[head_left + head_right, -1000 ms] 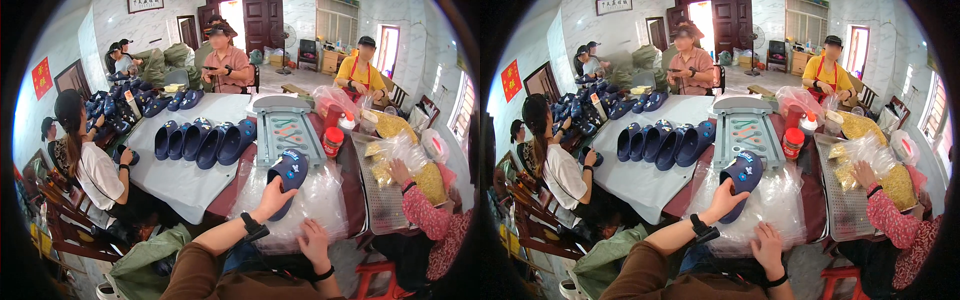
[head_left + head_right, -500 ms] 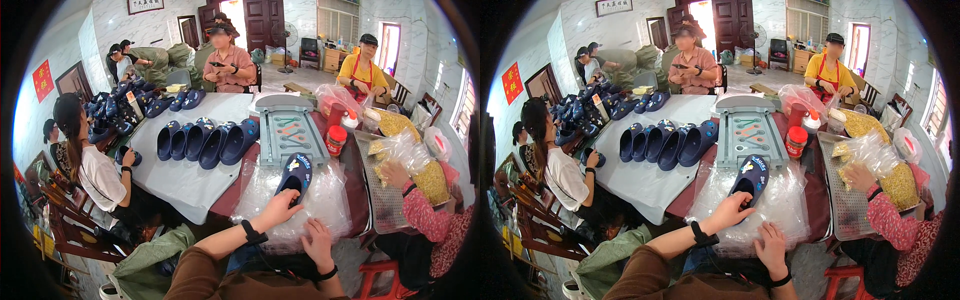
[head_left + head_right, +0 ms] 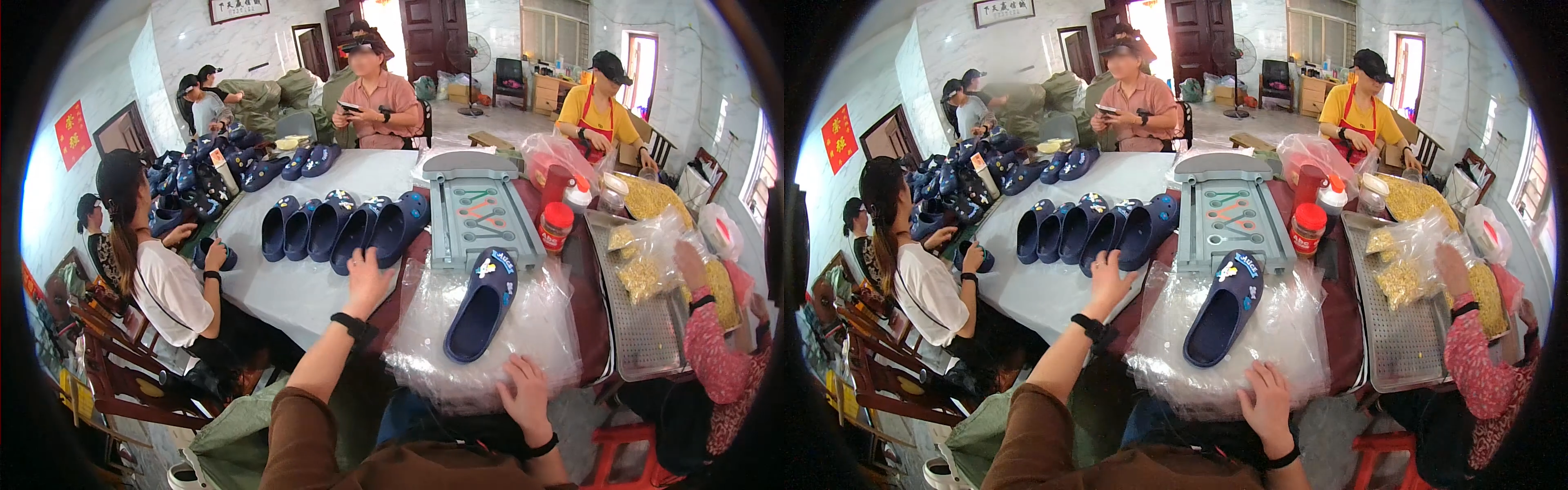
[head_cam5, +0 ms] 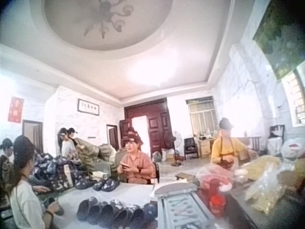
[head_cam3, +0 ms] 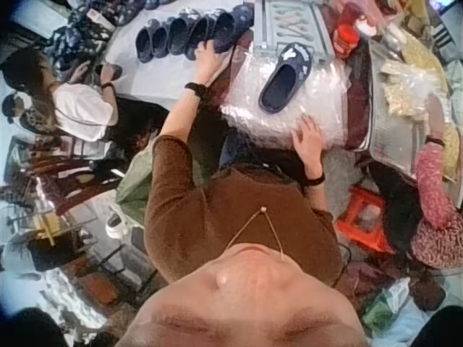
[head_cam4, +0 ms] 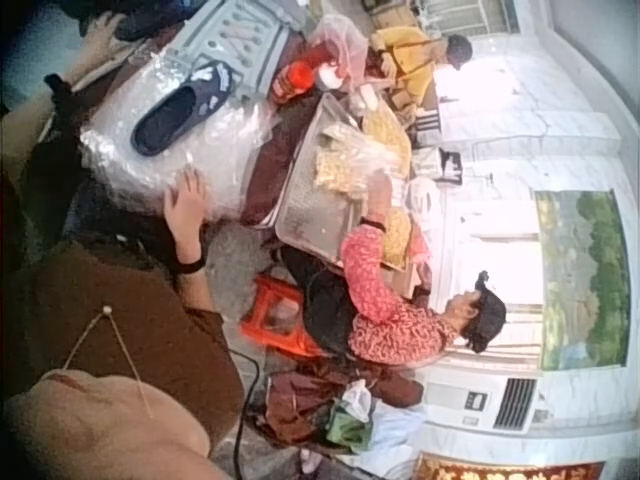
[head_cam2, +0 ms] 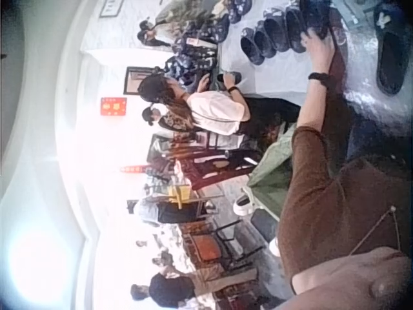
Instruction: The recorder is placing blue foam slippers into clear plastic bags in a shoe manufacturing facility.
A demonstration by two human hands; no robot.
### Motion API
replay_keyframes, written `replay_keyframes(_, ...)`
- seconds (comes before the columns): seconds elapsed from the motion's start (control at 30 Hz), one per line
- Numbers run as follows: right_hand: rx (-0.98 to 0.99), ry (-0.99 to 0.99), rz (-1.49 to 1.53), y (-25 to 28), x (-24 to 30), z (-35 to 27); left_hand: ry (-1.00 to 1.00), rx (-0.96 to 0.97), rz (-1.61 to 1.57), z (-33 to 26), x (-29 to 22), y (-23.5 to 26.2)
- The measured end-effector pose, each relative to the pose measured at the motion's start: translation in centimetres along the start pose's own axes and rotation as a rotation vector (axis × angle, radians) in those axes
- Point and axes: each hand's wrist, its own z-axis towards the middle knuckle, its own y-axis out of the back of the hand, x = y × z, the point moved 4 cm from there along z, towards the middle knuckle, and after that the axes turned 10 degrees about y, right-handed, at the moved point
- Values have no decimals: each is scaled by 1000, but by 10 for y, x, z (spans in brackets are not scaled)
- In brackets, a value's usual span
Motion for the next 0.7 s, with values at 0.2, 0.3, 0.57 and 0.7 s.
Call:
replay_keyframes(0.2,-5,-18,-14,1,-2,-3,234,101,171,39,67,-25)
replay_keyframes(0.3,-3,-20,-15,1,1,-1,270,118,175,42,95,-35)
replay_keyframes(0.57,-15,-19,-7,1,2,-1,147,-162,99,14,107,-16)
replay_keyframes(0.7,3,1,-43,-1,-1,-3,206,5,29,-31,95,19)
